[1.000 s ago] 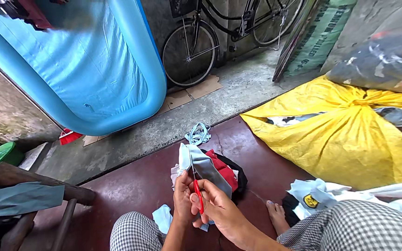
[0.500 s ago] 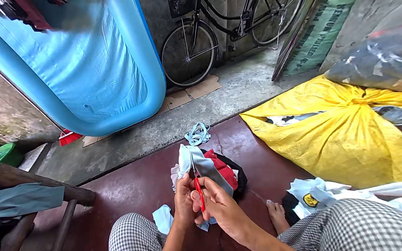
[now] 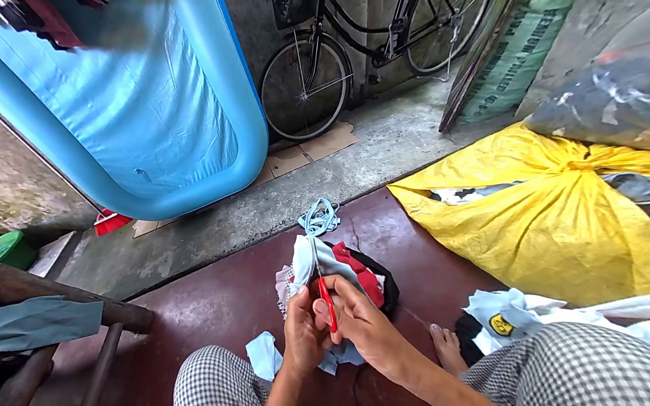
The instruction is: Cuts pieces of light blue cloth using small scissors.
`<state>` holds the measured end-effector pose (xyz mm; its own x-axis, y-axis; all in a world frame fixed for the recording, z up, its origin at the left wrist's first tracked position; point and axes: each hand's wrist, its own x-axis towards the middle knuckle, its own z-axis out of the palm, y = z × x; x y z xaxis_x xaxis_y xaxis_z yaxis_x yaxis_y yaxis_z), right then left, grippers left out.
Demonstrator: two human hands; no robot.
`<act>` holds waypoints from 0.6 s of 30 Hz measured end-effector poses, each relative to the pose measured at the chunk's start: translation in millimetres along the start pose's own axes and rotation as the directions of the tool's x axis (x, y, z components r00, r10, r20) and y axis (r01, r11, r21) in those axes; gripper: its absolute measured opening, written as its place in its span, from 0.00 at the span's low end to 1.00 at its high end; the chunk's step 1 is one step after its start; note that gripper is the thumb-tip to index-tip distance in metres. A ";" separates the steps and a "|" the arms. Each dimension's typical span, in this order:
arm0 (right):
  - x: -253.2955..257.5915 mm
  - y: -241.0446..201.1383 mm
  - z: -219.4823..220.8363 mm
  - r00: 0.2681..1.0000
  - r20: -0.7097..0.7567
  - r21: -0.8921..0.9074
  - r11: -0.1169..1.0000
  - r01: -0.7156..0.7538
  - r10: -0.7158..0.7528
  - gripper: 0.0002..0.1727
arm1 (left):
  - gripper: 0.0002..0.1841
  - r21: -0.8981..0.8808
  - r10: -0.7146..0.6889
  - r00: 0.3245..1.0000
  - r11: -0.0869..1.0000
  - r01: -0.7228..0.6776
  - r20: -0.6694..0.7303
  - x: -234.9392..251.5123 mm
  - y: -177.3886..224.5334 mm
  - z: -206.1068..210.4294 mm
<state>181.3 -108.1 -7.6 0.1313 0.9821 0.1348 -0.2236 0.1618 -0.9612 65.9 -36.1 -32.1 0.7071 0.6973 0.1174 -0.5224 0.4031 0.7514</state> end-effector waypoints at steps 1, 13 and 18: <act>0.9 -0.5 -1.6 1.000 0.002 0.003 1.000 0.006 -0.006 0.22 | 0.23 0.004 0.004 1.000 1.000 -0.004 -0.009 -0.3 -1.2 1.0; 5.6 -3.0 -8.1 1.000 0.026 0.031 1.000 -0.004 0.003 0.20 | 0.22 -0.018 0.083 0.997 0.996 -0.083 -0.005 -0.3 -8.5 2.9; 5.2 -3.8 -9.7 1.000 0.003 0.047 0.999 -0.012 0.012 0.20 | 0.23 -0.007 0.076 0.997 0.997 -0.076 -0.008 -2.4 -10.5 2.7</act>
<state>192.2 -104.5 -5.6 0.1257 0.9842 0.1244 -0.2707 0.1546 -0.9502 70.9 -43.7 -38.5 0.6614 0.7307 0.1692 -0.5781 0.3530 0.7357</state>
